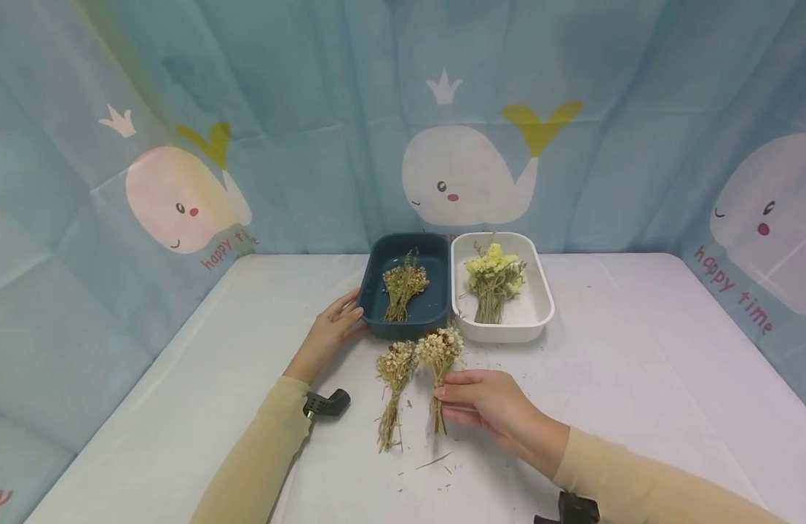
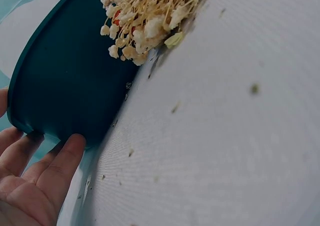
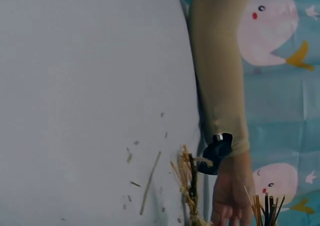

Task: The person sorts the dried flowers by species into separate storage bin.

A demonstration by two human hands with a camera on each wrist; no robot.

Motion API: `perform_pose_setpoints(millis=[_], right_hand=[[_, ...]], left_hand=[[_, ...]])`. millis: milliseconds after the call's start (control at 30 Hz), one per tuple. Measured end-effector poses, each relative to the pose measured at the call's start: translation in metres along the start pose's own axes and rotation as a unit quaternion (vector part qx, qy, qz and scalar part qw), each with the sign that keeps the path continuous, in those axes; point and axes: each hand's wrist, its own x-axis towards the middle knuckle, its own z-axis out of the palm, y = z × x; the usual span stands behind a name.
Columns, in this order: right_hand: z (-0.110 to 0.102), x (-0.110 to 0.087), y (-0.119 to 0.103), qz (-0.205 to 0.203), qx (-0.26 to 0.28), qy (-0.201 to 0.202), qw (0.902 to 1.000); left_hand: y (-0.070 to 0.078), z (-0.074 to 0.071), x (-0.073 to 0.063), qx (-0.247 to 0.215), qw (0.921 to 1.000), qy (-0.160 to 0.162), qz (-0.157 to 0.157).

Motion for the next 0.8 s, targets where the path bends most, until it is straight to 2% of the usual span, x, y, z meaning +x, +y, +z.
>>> perform_pose_setpoints(millis=[367, 567, 800], right_hand=[[0.009, 0.011, -0.030, -0.039, -0.027, 0.003, 0.9988], [0.013, 0.029, -0.045, -0.051, -0.029, -0.001, 0.9983], [0.020, 0.058, -0.059, -0.045, -0.012, 0.003, 0.9989]], left_hand=[[0.001, 0.000, 0.000, 0.002, 1.0000, 0.005, -0.004], [0.001, 0.000, -0.001, -0.001, 1.0000, 0.006, -0.001], [0.001, 0.001, -0.001, -0.007, 1.0000, 0.001, 0.000]])
